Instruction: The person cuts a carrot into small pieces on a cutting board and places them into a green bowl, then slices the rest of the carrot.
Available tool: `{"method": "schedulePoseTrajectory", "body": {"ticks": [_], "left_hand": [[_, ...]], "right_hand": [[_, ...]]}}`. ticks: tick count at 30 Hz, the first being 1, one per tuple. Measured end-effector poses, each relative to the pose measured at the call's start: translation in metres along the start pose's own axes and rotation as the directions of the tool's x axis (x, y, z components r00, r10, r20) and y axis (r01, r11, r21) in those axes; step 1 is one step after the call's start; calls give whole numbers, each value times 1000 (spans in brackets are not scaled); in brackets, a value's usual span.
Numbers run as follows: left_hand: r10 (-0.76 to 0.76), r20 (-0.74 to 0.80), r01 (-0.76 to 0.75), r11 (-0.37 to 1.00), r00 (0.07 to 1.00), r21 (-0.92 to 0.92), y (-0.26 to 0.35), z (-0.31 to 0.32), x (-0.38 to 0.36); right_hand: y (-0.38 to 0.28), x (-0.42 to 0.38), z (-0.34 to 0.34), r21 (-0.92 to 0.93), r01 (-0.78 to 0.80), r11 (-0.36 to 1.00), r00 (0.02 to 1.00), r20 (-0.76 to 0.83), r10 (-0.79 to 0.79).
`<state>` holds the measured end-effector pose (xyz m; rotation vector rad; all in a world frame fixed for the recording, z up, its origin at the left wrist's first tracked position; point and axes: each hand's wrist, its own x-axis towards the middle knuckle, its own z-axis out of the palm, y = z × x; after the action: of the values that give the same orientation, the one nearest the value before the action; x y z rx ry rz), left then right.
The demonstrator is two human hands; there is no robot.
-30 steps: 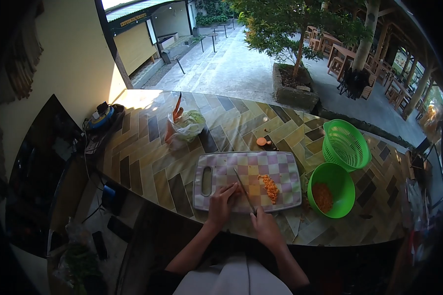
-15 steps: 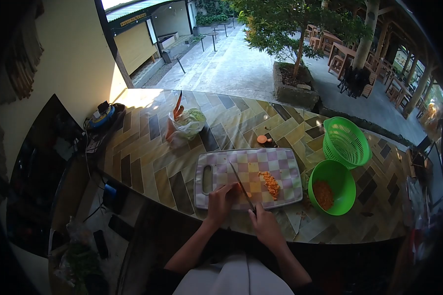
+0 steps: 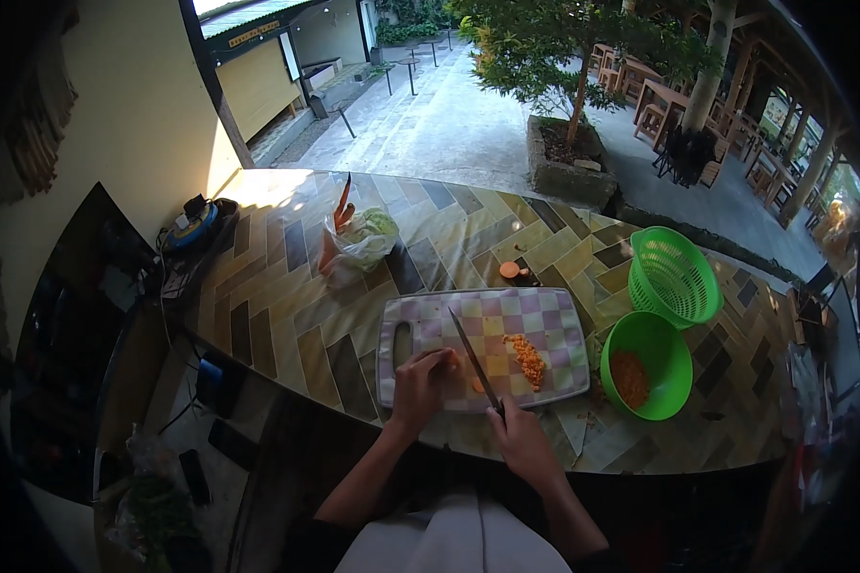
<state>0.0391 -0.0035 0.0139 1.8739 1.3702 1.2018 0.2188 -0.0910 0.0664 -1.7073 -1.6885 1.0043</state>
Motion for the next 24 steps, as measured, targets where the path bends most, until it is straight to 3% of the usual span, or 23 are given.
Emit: {"method": "schedulePoseTrajectory", "body": {"ticks": [6,11,13,17,24], "left_hand": [[38,-43,-37,999,998,23,-2,-6,-1],[-43,-14,43,999,999,-8,10,-8,1],[9,54,-8,1000,999,-14,9,-7,1],[32,54,-26,994,998,-106,-1,0,-2],[44,55,-44,999,998,-2,4,0,-3]], "right_hand": [[6,-7,20,-81,-87,993,995,31,90],[25,0,13,-128,-116,985,990,-95,104],[25,5,4,-110,-100,989,986,-141,84],[6,4,7,-59,-29,998,997,-80,24],[6,4,21,-91,-5,996,1000,-28,2]]}}
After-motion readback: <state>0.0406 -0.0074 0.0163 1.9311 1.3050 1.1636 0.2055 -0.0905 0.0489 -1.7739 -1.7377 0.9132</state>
